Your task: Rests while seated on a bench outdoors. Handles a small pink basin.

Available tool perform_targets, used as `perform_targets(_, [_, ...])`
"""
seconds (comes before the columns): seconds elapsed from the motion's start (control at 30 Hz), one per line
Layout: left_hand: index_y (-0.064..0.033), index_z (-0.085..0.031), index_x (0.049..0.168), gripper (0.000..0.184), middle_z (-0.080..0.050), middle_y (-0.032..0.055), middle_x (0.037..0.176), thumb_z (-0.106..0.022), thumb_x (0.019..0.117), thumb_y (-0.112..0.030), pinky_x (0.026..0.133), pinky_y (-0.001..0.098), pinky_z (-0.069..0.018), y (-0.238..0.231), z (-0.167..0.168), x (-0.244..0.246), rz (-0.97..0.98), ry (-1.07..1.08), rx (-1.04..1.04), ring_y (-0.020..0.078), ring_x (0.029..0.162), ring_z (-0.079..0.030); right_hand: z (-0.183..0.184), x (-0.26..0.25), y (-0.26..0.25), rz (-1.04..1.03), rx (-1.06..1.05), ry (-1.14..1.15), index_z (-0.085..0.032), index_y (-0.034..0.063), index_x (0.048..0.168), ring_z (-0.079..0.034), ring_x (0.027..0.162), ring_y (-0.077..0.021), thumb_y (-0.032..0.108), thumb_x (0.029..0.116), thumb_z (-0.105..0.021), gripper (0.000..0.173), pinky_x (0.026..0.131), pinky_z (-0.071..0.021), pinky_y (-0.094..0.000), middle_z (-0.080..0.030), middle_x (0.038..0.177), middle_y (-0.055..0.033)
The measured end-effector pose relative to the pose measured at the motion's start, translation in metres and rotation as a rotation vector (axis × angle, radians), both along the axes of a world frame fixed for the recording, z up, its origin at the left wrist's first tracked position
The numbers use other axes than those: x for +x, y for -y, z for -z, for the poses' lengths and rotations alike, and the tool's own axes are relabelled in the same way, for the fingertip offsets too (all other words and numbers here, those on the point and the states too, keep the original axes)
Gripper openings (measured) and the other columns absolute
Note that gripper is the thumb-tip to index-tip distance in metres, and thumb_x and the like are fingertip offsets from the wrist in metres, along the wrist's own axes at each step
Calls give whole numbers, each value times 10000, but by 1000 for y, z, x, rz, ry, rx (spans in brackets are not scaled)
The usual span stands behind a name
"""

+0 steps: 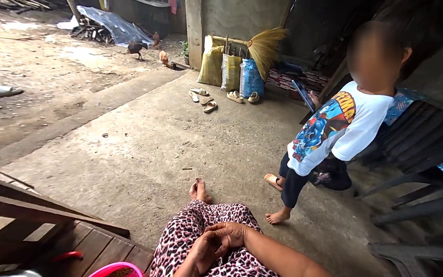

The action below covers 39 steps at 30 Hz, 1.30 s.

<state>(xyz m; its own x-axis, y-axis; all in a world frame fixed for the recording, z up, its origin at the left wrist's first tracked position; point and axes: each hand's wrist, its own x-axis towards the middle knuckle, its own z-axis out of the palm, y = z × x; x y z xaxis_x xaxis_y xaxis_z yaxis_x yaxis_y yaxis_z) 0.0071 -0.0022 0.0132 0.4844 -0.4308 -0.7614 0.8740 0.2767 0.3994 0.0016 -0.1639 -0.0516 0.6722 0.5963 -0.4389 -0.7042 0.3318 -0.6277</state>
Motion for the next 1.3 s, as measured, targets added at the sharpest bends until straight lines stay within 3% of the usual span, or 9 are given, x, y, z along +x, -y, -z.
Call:
perform_targets(0.13, [-41,-584,1170,233,-675,141,837,-407,1049,-133,661,393,-595,0,35,1,0,21,-43,240,728,-684,11,1,3,-21,2,19,-509,71,1400,-714,1027,-286,85,931,-538,470,886,-598,-487,-708,1169,-135])
perform_targets(0.23, [-44,-567,1153,225,-668,142,840,-393,1054,-147,665,391,-594,0,39,1,1,8,-28,238,732,-682,13,2,2,-27,-12,20,-504,76,1398,-713,1016,-284,58,898,-545,503,873,-599,-486,-704,1163,-134])
perform_targets(0.43, [-65,-588,1168,177,-658,114,777,-478,1040,-119,623,357,-571,-2,45,2,38,60,-97,210,683,-665,1,1,-1,-16,-50,-14,-544,93,1365,-730,986,-259,126,1031,-501,338,838,-614,-443,-727,1126,-114])
perform_targets(0.53, [-65,-604,1111,115,-648,99,740,-550,1028,-123,606,337,-567,-4,42,4,67,74,-136,192,654,-654,0,2,-3,-7,-51,-53,-564,98,1359,-728,996,-266,165,1066,-495,309,838,-612,-444,-731,1125,-116])
perform_targets(0.63, [-60,-578,1008,61,-614,67,693,-535,1034,-95,577,314,-546,-5,4,4,65,41,-73,171,605,-620,-10,2,-9,16,-101,-101,-559,102,1345,-725,966,-249,186,1093,-425,297,805,-608,-425,-722,1094,-108])
perform_targets(0.73, [-83,-539,969,134,-544,20,654,-450,1068,-86,554,265,-491,-2,-29,0,56,24,40,123,554,-549,-11,3,-11,14,-142,-123,-544,107,1369,-714,980,-248,217,1095,-426,317,829,-601,-428,-708,1114,-112])
perform_targets(0.83, [-71,-613,933,154,-610,51,672,-509,1038,-117,570,305,-532,-8,2,0,67,70,-75,155,587,-602,2,3,-10,7,-103,-76,-550,109,1384,-718,993,-263,226,1095,-433,333,832,-605,-446,-719,1125,-125])
perform_targets(0.93, [-37,-608,1007,142,-661,108,790,-504,1026,-132,727,398,-587,-12,36,1,84,86,-110,225,737,-671,6,0,-10,-5,-56,-39,-546,107,1376,-710,1008,-276,220,1090,-409,337,842,-601,-468,-711,1146,-134])
perform_targets(1.3, [-48,-562,1012,117,-634,98,785,-448,1008,-74,657,390,-564,-8,2,-5,47,58,-4,223,709,-644,3,-2,-4,-1,12,-25,-556,110,1356,-705,1058,-298,247,1091,-406,334,883,-596,-483,-706,1186,-140])
